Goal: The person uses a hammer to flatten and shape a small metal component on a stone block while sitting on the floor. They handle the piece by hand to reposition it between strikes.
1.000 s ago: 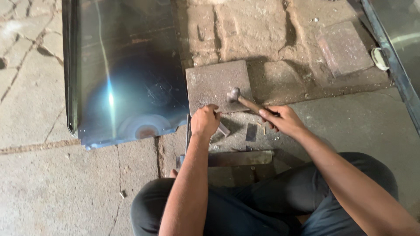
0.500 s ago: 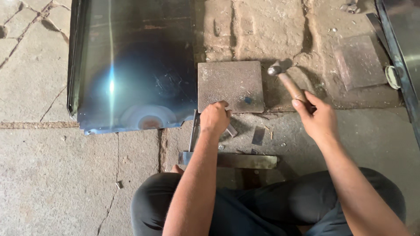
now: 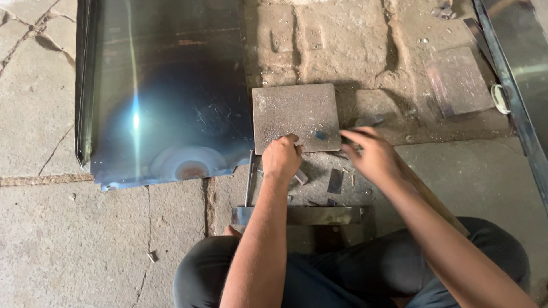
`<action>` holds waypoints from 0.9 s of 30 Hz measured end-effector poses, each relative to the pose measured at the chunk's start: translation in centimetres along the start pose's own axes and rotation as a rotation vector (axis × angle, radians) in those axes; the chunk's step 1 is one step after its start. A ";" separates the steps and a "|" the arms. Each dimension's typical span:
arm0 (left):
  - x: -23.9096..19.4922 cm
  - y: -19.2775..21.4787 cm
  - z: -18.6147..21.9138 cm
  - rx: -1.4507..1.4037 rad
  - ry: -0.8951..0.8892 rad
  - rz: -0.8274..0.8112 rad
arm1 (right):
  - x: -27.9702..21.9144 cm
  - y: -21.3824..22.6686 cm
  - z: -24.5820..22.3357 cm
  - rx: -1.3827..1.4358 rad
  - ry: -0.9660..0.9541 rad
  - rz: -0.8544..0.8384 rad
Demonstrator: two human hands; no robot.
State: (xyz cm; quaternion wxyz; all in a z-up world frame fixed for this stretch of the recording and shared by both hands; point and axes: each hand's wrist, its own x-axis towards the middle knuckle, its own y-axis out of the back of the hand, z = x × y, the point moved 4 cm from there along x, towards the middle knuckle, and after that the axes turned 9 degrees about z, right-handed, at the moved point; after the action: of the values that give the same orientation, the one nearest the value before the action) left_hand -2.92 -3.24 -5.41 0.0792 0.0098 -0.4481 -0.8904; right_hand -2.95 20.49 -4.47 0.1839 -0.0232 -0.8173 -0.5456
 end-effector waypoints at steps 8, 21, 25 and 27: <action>-0.5 1.0 -0.2 -0.063 -0.014 0.022 | 0.8 -4.8 -1.8 0.149 0.080 0.071; -1.6 0.5 5.7 -0.553 -0.062 -0.170 | -3.3 -1.4 2.6 1.064 -0.723 -0.381; -2.3 0.7 5.8 -0.573 -0.018 -0.126 | -2.4 -2.3 2.2 1.132 -0.716 -0.477; -2.5 0.6 5.7 -0.607 -0.010 -0.089 | -2.3 -2.4 2.0 1.176 -0.692 -0.505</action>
State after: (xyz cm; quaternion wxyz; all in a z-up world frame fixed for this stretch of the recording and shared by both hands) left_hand -0.91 1.28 -1.63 0.0373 0.0011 -0.1613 -0.9862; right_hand -1.93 21.67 -7.97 -0.2347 0.0977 -0.9671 -0.0033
